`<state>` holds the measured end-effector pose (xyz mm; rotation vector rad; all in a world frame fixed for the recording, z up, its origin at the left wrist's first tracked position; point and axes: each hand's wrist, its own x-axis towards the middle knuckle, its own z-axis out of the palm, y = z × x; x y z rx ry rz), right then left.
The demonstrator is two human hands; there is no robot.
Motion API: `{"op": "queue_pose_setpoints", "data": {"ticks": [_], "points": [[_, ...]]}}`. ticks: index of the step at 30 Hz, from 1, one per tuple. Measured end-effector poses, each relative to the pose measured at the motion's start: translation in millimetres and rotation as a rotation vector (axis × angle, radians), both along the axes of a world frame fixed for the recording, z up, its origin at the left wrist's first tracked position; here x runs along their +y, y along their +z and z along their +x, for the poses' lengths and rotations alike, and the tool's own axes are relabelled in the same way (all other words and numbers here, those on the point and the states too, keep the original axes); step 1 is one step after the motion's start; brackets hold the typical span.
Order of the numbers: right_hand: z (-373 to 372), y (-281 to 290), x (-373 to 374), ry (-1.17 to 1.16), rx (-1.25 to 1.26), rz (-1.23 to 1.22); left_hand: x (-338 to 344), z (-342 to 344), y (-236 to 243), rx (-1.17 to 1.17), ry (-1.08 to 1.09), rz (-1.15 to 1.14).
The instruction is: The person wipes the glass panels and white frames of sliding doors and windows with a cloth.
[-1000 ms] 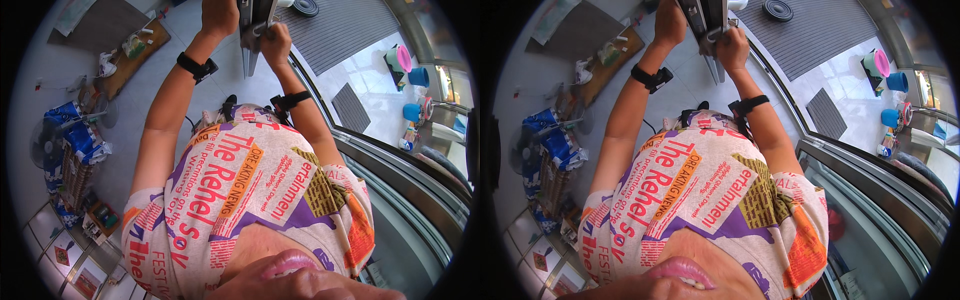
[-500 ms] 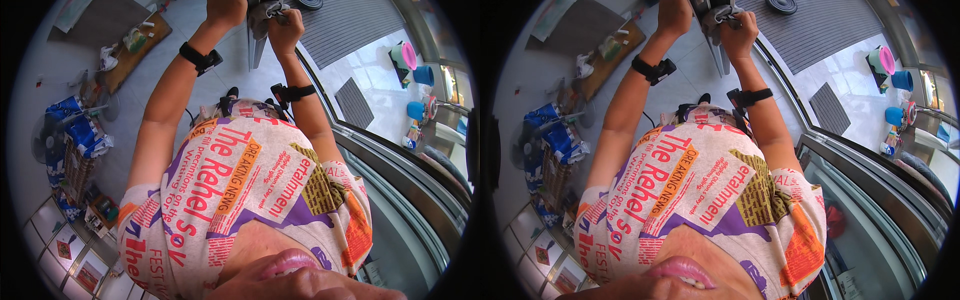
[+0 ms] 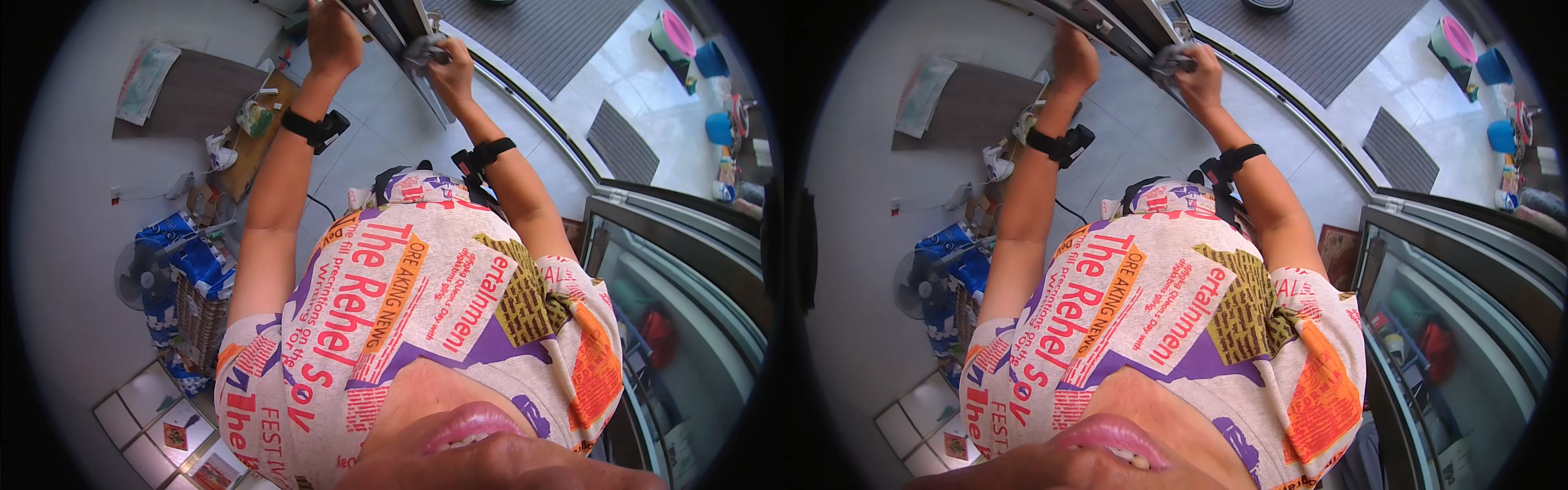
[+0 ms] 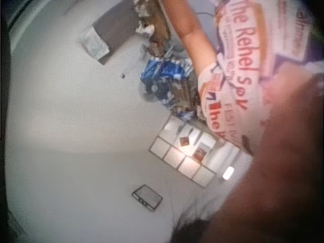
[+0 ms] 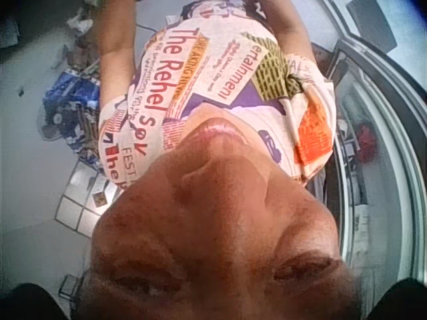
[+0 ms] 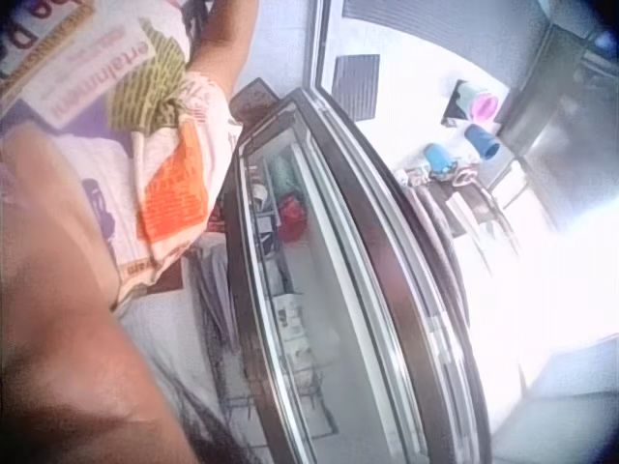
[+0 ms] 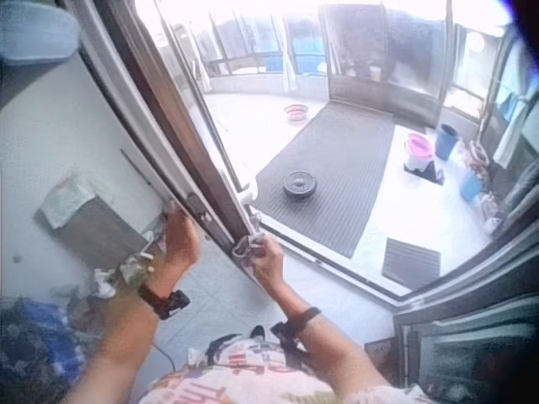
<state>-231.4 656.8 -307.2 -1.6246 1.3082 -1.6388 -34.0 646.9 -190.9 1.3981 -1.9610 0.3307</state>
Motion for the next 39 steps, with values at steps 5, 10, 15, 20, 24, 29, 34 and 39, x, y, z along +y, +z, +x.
{"op": "queue_pose_setpoints", "data": {"ticks": [5, 10, 15, 20, 24, 29, 34, 39], "points": [[-15.3, -6.4, -5.0, -0.023, 0.027, -0.177, -14.8, -7.9, 10.3, -0.042, -0.13, 0.035], [-28.0, -76.2, 28.2, -0.039, 0.144, 0.191, -10.7, -22.6, 14.3, -0.038, -0.167, 0.068], [9.9, 14.7, 72.9, -0.084, -0.053, 0.027, 7.8, 3.0, 25.0, -0.132, -0.274, -0.045], [-9.4, -69.7, 77.4, -0.135, -0.003, 0.262, -2.6, -12.8, 40.6, -0.143, -0.379, -0.115], [4.9, -64.0, 88.1, -0.158, -0.22, 0.384, 6.8, -21.8, 43.1, -0.026, -0.467, -0.106], [9.4, 77.5, 107.8, -0.134, -0.334, 0.089, 25.1, -6.1, 43.1, 0.033, -0.468, -0.036], [7.1, 40.9, 108.5, -0.21, -0.329, 0.003, 36.1, -12.7, 54.5, 0.035, -0.533, 0.023], [4.3, 33.0, 109.2, -0.152, -0.407, 0.151, 44.7, -17.6, 64.2, -0.135, -0.481, -0.115]]}}
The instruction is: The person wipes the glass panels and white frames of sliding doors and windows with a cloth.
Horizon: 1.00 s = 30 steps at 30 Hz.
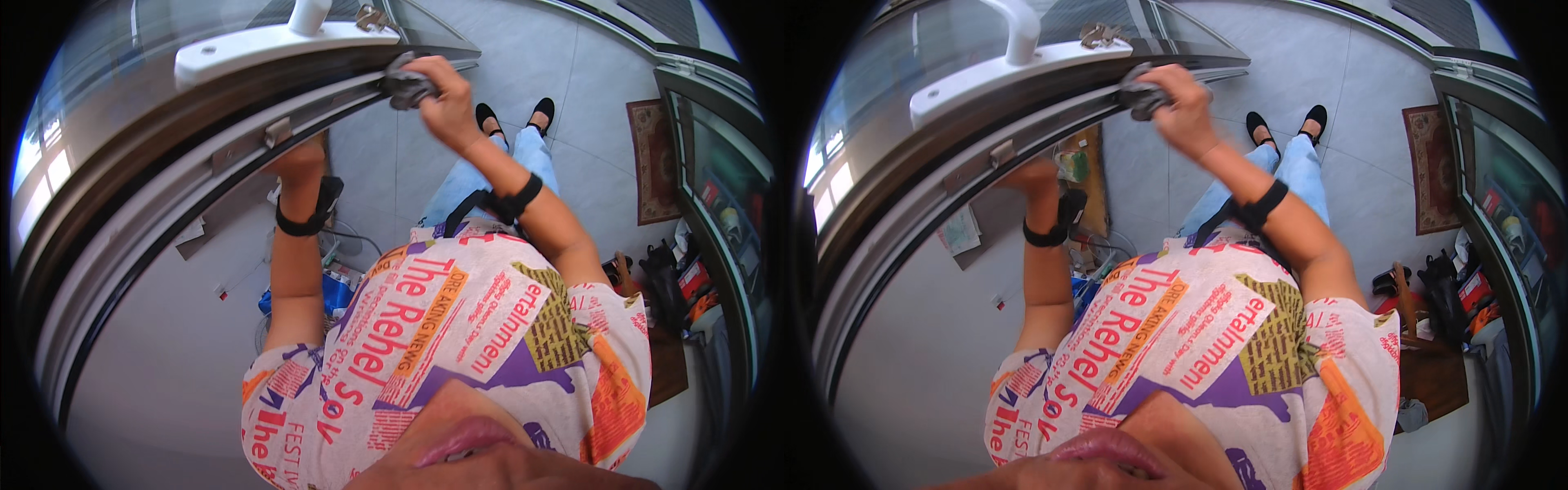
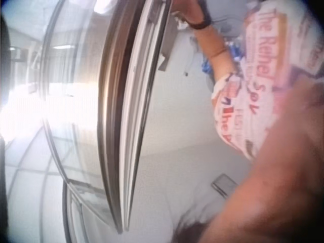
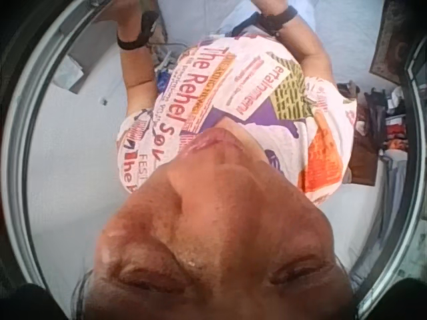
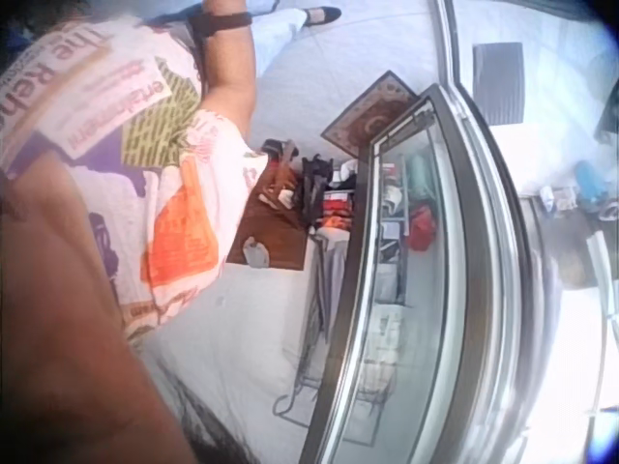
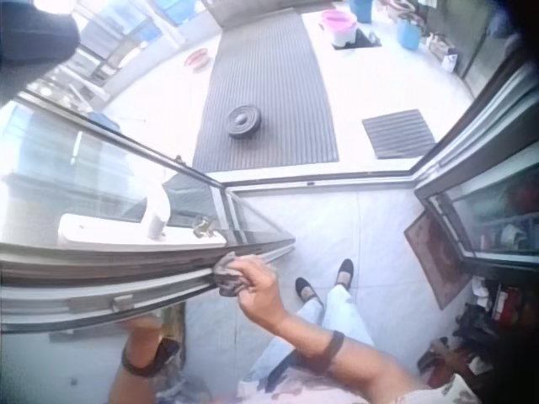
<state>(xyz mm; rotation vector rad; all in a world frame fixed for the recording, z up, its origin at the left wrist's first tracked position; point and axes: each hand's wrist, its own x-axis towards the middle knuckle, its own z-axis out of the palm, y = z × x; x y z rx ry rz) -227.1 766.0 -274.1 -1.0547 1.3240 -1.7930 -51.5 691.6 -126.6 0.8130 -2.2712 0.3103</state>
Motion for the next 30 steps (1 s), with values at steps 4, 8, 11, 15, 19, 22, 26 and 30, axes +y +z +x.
{"op": "queue_pose_setpoints", "data": {"ticks": [4, 8, 11, 15, 19, 22, 26, 30], "points": [[12.2, 99.8, -4.7, 0.03, 0.009, -0.375, 7.3, 11.3, 1.4, 0.139, 0.115, 0.062], [40.6, 41.0, -0.6, 0.049, 0.035, -0.298, 13.3, 65.1, 20.6, -0.25, 0.187, -0.206], [46.9, -62.6, 4.3, -0.045, 0.14, 0.013, 17.6, 139.0, 21.0, -0.411, 0.314, -0.22], [43.2, -46.8, 12.7, -0.056, -0.183, 0.213, 38.3, 197.8, 48.5, -0.511, 0.415, -0.238], [33.3, 98.2, -7.4, -0.061, -0.193, -0.216, 41.8, 191.9, 62.7, -0.52, 0.434, -0.257], [42.9, 80.1, -24.4, -0.043, -0.219, -0.299, 46.8, 188.1, 72.2, -0.526, 0.425, -0.273], [36.9, -18.9, -20.6, -0.163, -0.211, 0.046, 62.5, 180.1, 86.6, -0.514, 0.416, -0.288], [7.9, 12.6, -30.0, 0.051, -0.096, -0.006, 67.2, 177.2, 101.3, -0.512, 0.413, -0.291]]}}
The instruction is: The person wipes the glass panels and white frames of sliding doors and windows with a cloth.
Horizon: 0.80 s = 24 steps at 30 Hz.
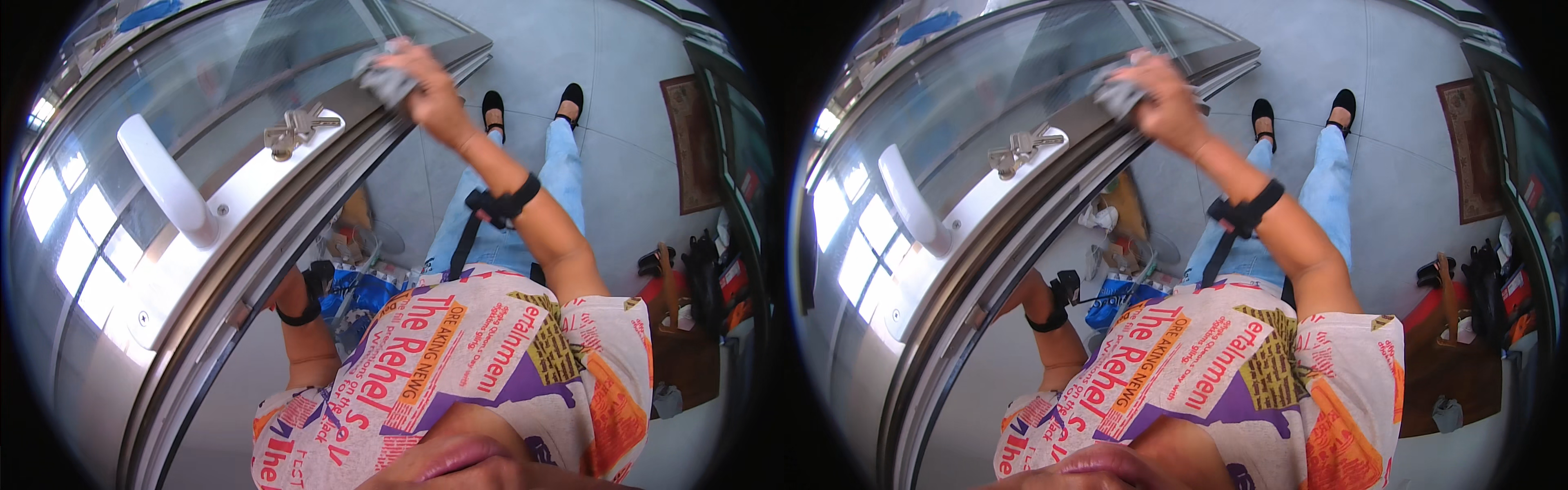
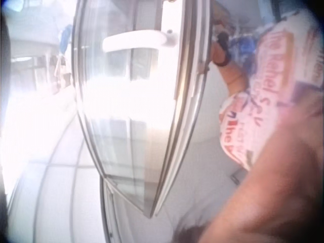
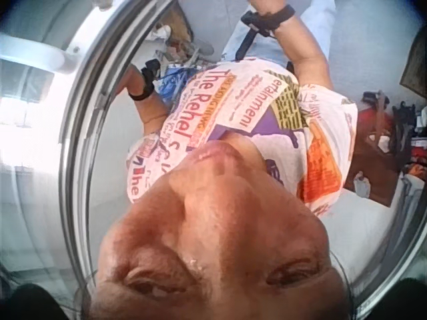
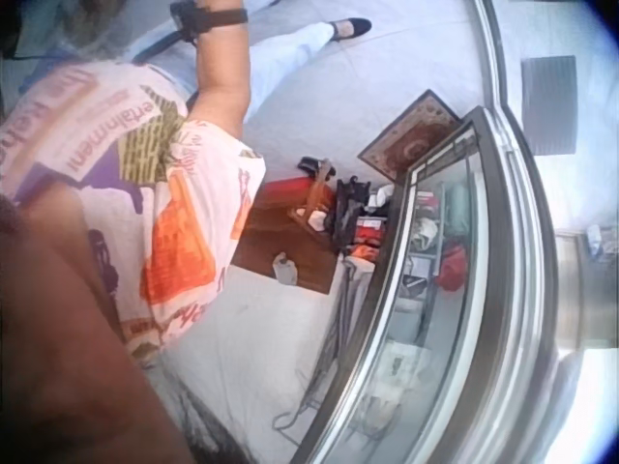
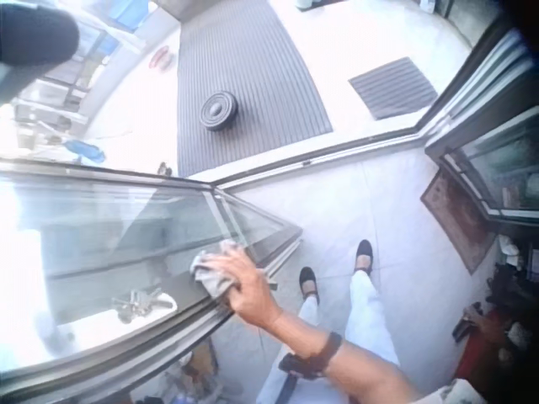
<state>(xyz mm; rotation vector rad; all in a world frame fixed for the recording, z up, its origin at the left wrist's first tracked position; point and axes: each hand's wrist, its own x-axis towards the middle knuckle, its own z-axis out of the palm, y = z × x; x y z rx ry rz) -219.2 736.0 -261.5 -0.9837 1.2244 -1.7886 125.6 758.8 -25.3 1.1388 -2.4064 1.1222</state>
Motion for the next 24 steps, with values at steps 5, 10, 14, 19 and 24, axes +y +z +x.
{"op": "queue_pose_setpoints", "data": {"ticks": [5, 10, 14, 19, 24], "points": [[-10.7, 71.3, -2.5, 0.071, -0.157, -0.234, -7.7, -15.0, 23.5, 0.013, -0.037, -0.03], [13.8, -36.9, 7.1, -0.102, -0.067, -0.044, 2.6, -27.9, 55.1, -0.003, -0.045, -0.051], [27.9, -117.4, -2.8, -0.097, -0.067, 0.08, 6.3, -48.5, 95.3, -0.016, -0.056, -0.071], [31.8, -203.2, -18.5, -0.109, 0.012, 0.357, 4.6, -77.5, 114.8, 0.041, -0.077, -0.08], [11.6, -203.0, -30.8, -0.034, 0.08, 0.597, -5.6, -98.0, 127.6, 0.077, -0.094, -0.068]]}}
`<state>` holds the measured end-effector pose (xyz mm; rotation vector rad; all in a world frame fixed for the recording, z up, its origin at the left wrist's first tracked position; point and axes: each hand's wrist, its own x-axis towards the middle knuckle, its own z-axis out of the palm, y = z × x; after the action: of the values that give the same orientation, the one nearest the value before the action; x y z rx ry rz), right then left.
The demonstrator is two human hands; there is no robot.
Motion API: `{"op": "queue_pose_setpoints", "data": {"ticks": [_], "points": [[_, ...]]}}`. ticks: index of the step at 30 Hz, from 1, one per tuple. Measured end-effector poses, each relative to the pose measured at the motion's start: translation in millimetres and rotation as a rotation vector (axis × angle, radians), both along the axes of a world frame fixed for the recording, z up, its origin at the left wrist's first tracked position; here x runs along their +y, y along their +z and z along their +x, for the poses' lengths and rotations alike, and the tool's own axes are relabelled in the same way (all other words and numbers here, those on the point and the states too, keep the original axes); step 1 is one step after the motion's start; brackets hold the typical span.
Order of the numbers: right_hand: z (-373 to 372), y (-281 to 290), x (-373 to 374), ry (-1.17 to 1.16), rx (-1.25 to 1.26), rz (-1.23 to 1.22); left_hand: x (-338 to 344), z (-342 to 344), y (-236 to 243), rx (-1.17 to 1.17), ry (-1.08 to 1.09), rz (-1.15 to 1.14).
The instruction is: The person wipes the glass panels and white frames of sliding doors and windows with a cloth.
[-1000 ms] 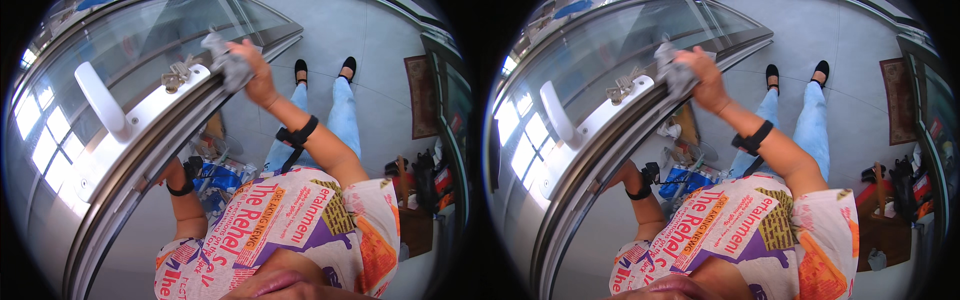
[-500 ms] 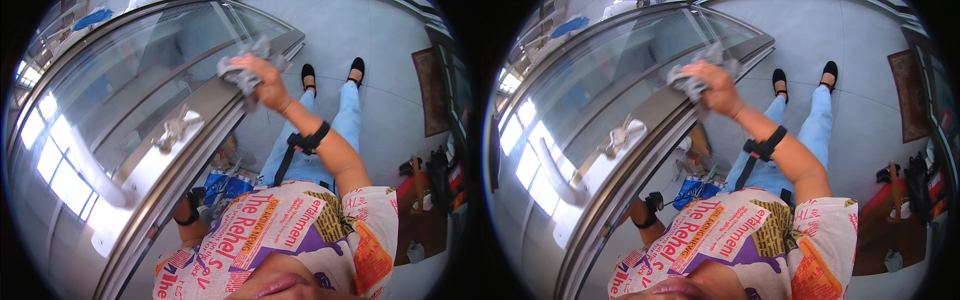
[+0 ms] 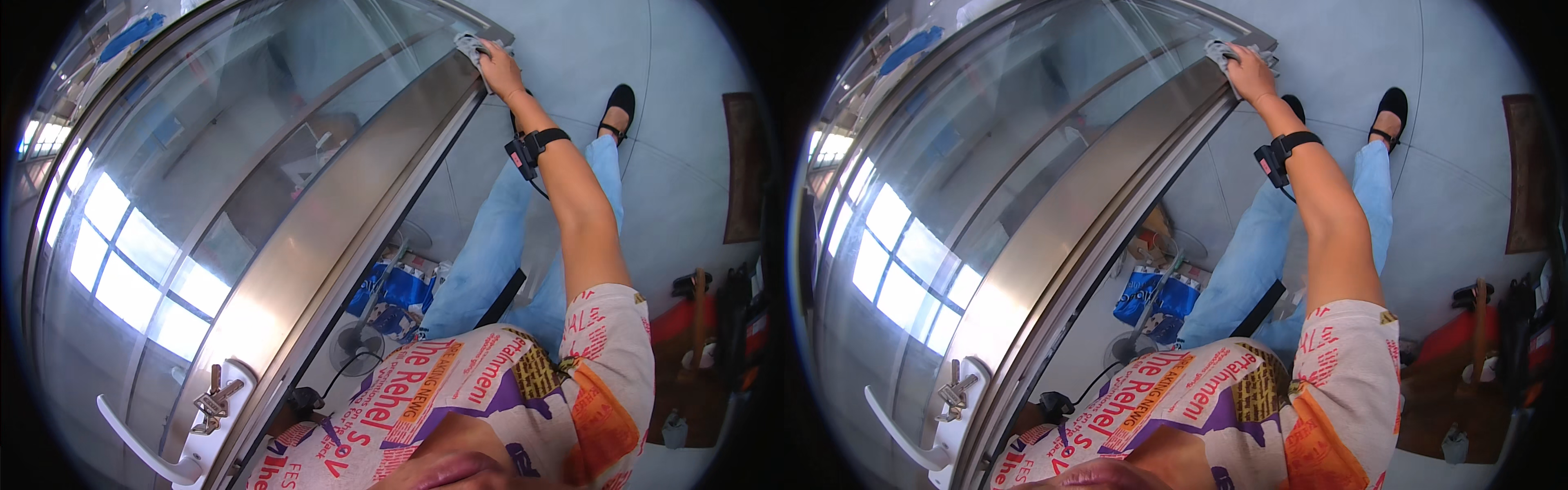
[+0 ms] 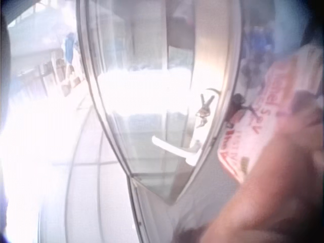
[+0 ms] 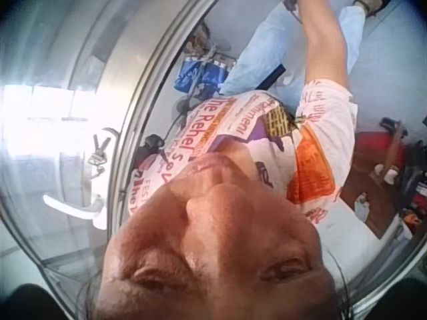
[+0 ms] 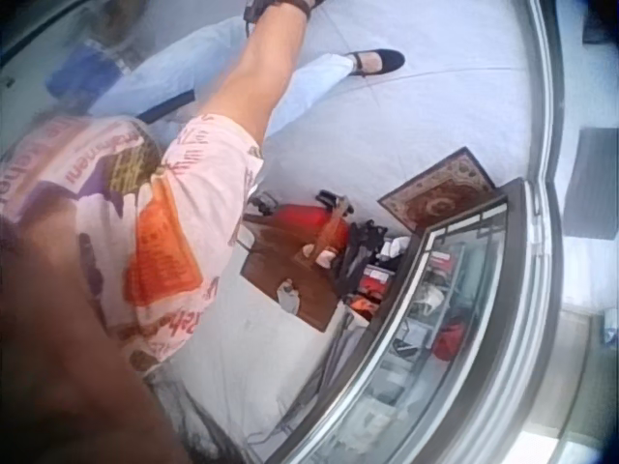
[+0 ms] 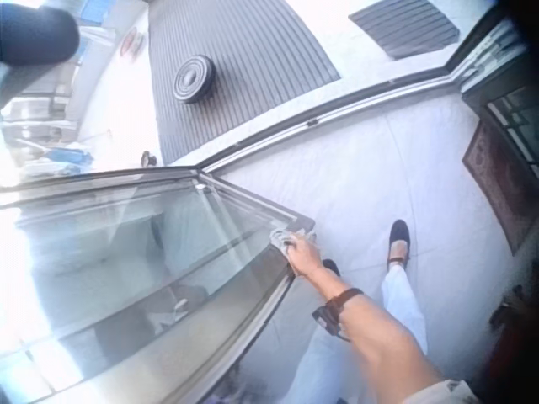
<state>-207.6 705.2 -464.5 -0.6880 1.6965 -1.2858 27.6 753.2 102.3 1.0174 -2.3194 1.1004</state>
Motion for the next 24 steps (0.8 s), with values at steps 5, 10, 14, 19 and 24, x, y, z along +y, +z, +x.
{"op": "queue_pose_setpoints", "data": {"ticks": [5, 10, 14, 19, 24], "points": [[9.9, 203.1, 32.2, -0.104, -0.162, -0.583, -7.0, -14.3, 24.5, 0.032, -0.019, -0.041], [-13.8, 280.5, 55.7, -0.105, -0.254, -0.853, -26.2, -35.0, 33.7, 0.107, -0.079, -0.016], [-15.5, 238.9, 41.3, -0.091, -0.088, -0.926, -25.5, -48.2, 52.7, 0.118, -0.117, -0.011], [-21.8, 79.6, 28.6, -0.153, 0.001, -0.538, -35.0, -80.4, 54.9, 0.181, -0.19, 0.009], [-15.7, 155.2, 11.3, -0.134, -0.129, -0.6, -43.0, -107.9, 64.9, 0.252, -0.256, 0.015]]}}
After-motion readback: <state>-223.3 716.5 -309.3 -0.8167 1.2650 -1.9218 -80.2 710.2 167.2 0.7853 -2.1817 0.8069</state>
